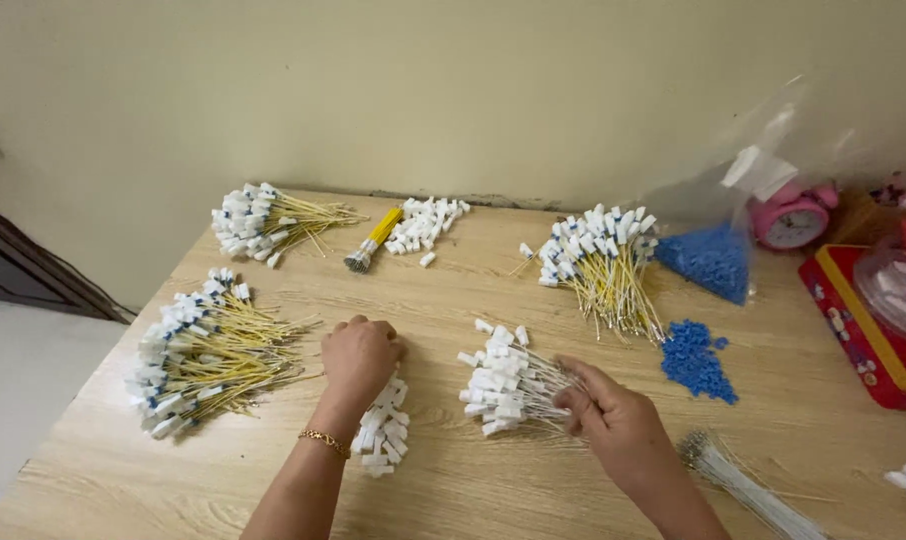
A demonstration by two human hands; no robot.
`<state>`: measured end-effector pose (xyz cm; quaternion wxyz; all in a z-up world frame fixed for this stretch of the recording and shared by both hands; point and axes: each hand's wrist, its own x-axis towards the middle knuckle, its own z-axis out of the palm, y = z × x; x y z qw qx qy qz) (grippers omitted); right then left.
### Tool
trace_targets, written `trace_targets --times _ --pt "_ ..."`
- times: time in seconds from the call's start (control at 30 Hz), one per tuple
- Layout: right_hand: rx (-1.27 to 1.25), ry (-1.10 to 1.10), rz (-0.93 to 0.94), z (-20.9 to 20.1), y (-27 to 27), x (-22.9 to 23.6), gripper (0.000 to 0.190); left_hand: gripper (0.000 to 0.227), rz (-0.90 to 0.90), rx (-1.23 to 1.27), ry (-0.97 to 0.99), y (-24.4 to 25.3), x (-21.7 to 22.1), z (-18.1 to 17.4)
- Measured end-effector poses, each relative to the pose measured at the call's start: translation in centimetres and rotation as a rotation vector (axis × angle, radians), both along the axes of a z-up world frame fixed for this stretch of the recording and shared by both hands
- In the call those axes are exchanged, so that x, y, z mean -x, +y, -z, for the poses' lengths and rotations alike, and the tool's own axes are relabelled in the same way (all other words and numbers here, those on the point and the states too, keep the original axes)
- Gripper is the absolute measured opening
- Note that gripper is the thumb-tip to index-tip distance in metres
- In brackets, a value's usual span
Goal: Assembling small white plastic housings onto metal pins or wire ends.
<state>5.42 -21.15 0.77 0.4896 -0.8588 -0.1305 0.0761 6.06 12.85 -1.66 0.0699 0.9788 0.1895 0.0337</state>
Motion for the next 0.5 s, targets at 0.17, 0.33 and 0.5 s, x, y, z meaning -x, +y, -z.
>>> trace_targets --times 0.17,0.33,0.5 --pt "-0.184 0.156 0.011 1.6 -0.6 -0.4 0.032 0.022 -0.012 -0.006 -0.013 -1.0 0.4 -1.3" --pt "-0.33 0.177 -0.063 3.4 -0.7 -0.3 0.018 0.024 0.07 0.194 -0.263 -4.8 3.1 -5.7" --pt "-0.42 0.177 -0.134 3.6 0.0 0.1 0.013 0.019 0.132 1.146 -0.178 -9.7 5.9 -6.4"
